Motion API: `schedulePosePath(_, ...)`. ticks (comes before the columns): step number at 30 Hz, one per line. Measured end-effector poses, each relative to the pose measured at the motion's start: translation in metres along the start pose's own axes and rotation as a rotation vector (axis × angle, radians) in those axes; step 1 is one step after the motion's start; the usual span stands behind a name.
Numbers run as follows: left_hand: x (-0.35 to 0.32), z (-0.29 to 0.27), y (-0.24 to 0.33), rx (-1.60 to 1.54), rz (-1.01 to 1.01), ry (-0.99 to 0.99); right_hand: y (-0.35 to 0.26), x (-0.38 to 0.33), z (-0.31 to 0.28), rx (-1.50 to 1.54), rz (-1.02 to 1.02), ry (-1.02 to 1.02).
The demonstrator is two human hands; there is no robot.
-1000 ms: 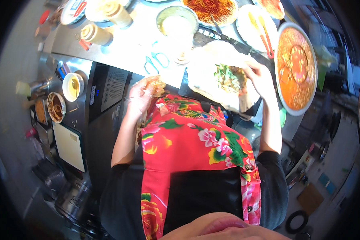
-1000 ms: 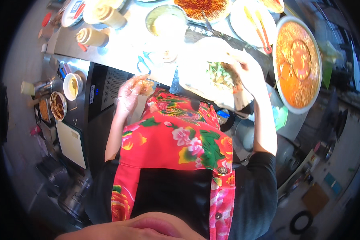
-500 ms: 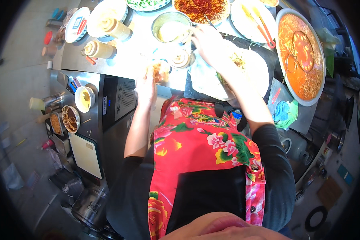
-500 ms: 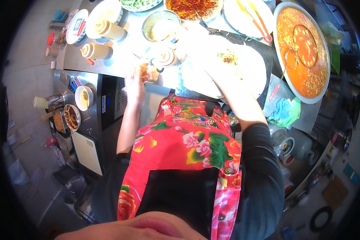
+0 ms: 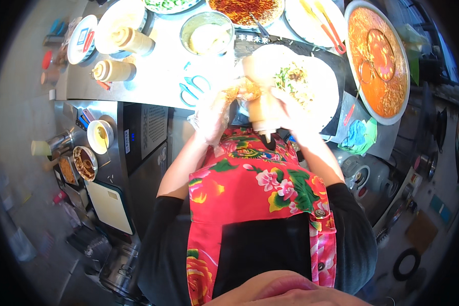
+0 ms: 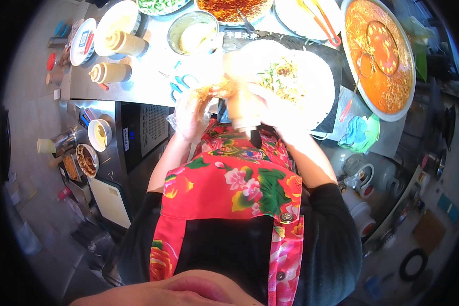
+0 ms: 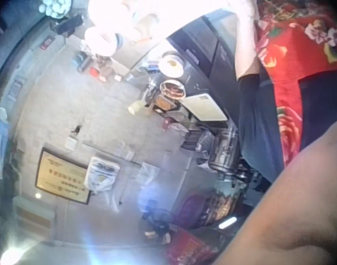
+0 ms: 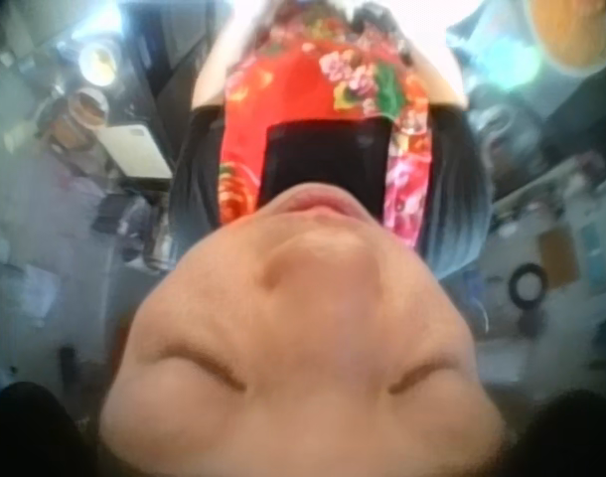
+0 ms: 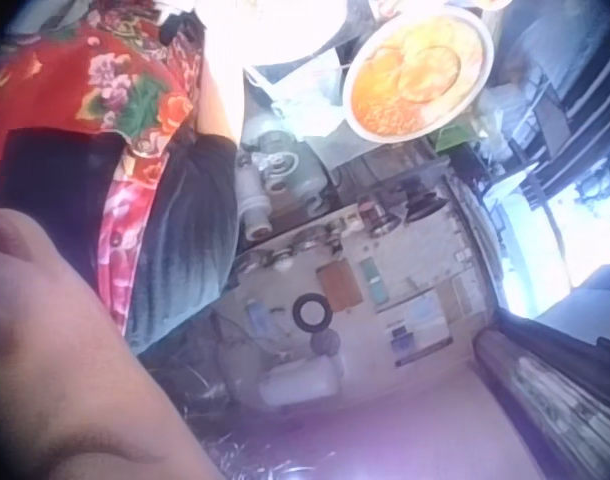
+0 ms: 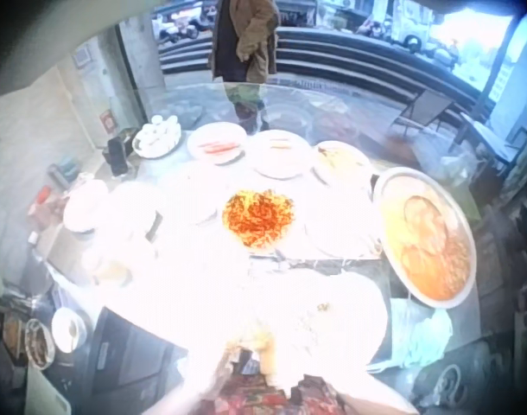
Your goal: The person prepares a food wrap by laying out a thin sheet, adding shredded vegetables and noodles with tongs, then rolling and folding the sheet into a bundle. The finished wrap is placed into a plastic bag.
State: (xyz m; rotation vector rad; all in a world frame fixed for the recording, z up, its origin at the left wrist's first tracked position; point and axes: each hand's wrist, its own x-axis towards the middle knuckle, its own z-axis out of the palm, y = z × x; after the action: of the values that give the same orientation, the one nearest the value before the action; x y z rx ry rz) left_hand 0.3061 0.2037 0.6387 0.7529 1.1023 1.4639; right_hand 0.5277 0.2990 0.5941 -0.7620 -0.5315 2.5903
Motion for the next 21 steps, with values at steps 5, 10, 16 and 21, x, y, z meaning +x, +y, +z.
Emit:
schedulePosePath(5, 0.006, 0.005, -0.001, 0.387, 0.196, 0.027, -0.093, -0.039, 0.034, -0.967, -0.823, 0.559)
schedulePosePath(10, 0.010, 0.011, 0.006, 0.051, -0.107, 0.081, -0.137, -0.028, 0.053, -1.048, -1.067, 0.831)
schedulePosePath(16, 0.013, 0.012, 0.004, 0.085, -0.126, 0.014, -0.123, -0.046, 0.036, -1.018, -1.024, 0.818)
schedulePosePath(21, 0.010, 0.012, 0.001, 0.164, -0.184, -0.025, -0.121, -0.034, 0.022, -1.373, -0.929, 0.923)
